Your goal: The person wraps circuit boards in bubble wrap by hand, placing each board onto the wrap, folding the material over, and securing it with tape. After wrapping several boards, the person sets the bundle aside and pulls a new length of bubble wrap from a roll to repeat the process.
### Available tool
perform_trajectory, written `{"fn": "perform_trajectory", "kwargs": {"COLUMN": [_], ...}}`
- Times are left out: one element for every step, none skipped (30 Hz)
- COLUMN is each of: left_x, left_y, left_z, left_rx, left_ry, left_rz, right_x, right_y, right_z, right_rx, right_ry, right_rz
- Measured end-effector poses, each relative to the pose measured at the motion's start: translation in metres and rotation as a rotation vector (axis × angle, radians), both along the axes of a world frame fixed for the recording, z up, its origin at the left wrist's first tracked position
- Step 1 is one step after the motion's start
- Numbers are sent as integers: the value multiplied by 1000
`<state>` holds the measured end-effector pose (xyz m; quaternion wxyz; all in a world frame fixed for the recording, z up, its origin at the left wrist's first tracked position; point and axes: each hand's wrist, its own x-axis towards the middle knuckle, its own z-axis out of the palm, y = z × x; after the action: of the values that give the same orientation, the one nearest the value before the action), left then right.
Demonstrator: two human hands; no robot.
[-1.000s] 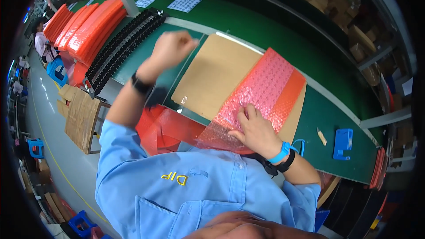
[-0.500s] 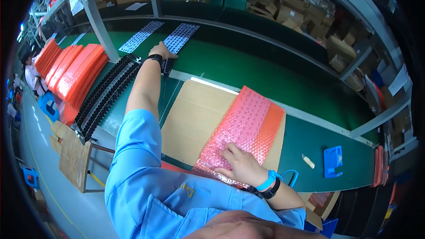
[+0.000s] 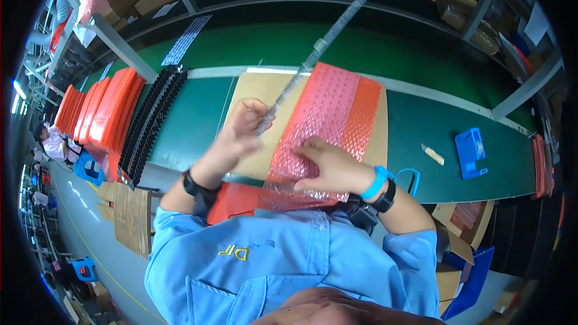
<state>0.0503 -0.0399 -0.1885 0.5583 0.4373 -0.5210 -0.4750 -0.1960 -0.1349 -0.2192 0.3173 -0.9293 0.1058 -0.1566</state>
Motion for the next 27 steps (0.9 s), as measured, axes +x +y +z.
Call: {"fn": "perform_trajectory", "kwargs": {"left_x": [-15, -32, -46, -57, -65, -72, -74, -70, -61, -50, -43, -38, -34, -31, -30, -31, -32, -33, -34, -35, -35, -34, -34, -35, -34, -33, -32], "left_y": [8, 15, 21, 28, 31, 34, 36, 38, 39, 38, 39, 39, 42, 45, 48, 50, 49, 49, 51, 51, 52, 52, 53, 52, 53, 53, 52], "left_z": [-5, -11, -14, -18, -23, -29, -33, -39, -46, -53, -60, -67, -72, -77, -79, -79, -79, -79, -80, -81, -83, -85, -86, -86, -87, -88, -89], "left_rx": [12, -142, -300, -293, -335, -378, -422, -417, -395, -378, -360, -363, -338, -311, -284, -291, -314, -337, -351, -360, -372, -380, -388, -392, -400, -408, -416], "left_ry": [7, -284, -579, -573, -661, -750, -837, -833, -856, -873, -890, -885, -955, -1024, -1089, -1083, -1084, -1084, -1084, -1077, -1036, -995, -955, -947, -928, -908, -888], "left_rz": [10, 142, 275, 283, 304, 324, 346, 368, 458, 536, 615, 619, 552, 484, 414, 411, 451, 491, 543, 544, 552, 564, 579, 584, 581, 576, 571], "right_x": [-1, -4, -6, -10, -11, -16, -23, -29, -32, -37, -45, -52, -56, -54, -50, -47, -43, -40, -32, -27, -22, -17, -12, -8, -1, 5, 8], "right_y": [-1, -2, -6, -9, -11, -5, 4, 14, 17, 16, 11, 4, -8, -30, -49, -66, -85, -98, -109, -117, -124, -129, -131, -132, -131, -131, -130], "right_z": [2, -2, -8, -15, -17, -13, 0, 16, 27, 33, 39, 41, 44, 49, 55, 55, 48, 40, 32, 25, 18, 12, 7, 2, 0, -1, -1], "right_rx": [6, 19, 199, 380, 559, 560, 755, 944, 1125, 1117, 1034, 954, 953, 669, 380, 375, -163, -702, -707, -766, -822, -878, -887, -848, -808, -767, -774], "right_ry": [-38, -28, -114, -198, -280, -269, -241, -205, -165, -155, -166, -181, -180, -52, 77, 79, 88, 101, 104, 212, 323, 434, 436, 481, 524, 568, 572], "right_rz": [11, 16, 87, 156, 224, 230, 76, -74, -231, -230, -251, -274, -275, -397, -510, -518, -536, -528, -526, -506, -486, -458, -456, -464, -467, -471, -466]}}
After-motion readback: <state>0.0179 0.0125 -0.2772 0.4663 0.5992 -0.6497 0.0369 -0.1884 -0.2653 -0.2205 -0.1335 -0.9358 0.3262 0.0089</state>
